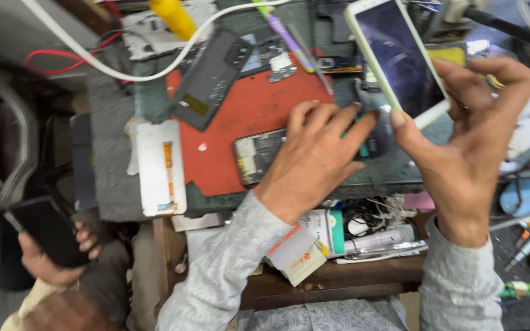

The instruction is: The person disassembles a smartphone, removes the battery and internal components, and uses a metal tool to pry and adjust parts. They handle a replacement screen assembly and place it on the workbench.

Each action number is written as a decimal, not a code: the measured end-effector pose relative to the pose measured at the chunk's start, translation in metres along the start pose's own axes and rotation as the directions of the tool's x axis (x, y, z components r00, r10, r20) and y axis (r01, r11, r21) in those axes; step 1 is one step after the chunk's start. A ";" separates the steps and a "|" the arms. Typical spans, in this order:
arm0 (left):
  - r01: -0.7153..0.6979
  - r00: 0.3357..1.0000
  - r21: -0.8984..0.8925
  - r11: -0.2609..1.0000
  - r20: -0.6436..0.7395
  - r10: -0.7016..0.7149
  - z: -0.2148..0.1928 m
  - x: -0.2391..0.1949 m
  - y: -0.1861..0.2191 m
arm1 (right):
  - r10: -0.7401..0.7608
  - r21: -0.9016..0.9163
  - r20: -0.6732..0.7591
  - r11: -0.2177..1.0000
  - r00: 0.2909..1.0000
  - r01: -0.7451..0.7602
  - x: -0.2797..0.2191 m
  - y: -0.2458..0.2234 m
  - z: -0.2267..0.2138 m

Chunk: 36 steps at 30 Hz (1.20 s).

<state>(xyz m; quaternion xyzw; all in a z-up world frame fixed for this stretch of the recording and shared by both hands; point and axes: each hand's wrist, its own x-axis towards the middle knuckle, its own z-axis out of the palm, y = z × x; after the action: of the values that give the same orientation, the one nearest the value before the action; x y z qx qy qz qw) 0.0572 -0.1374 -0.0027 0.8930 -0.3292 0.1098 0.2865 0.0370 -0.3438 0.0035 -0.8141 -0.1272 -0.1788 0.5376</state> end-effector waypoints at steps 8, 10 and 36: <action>0.170 0.863 -0.600 0.782 -0.292 -0.412 -0.017 -0.034 0.018 | -0.055 0.006 0.024 0.998 0.998 0.054 -0.016 -0.040 0.031; 0.085 0.798 -0.922 0.378 -0.165 -0.580 -0.024 -0.051 0.027 | -0.089 -0.020 0.046 0.996 0.995 0.090 -0.024 -0.054 0.047; 0.810 0.482 -0.091 0.579 -0.459 -0.746 -0.080 -0.153 -0.031 | -0.058 -0.492 0.229 0.855 0.972 0.167 0.070 -0.038 0.059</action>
<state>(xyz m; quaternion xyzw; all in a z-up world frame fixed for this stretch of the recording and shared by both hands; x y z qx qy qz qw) -0.0395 0.0094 -0.0104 0.9100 0.1961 0.1931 0.3102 0.0937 -0.2737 0.0436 -0.9319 -0.1784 -0.1521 0.2767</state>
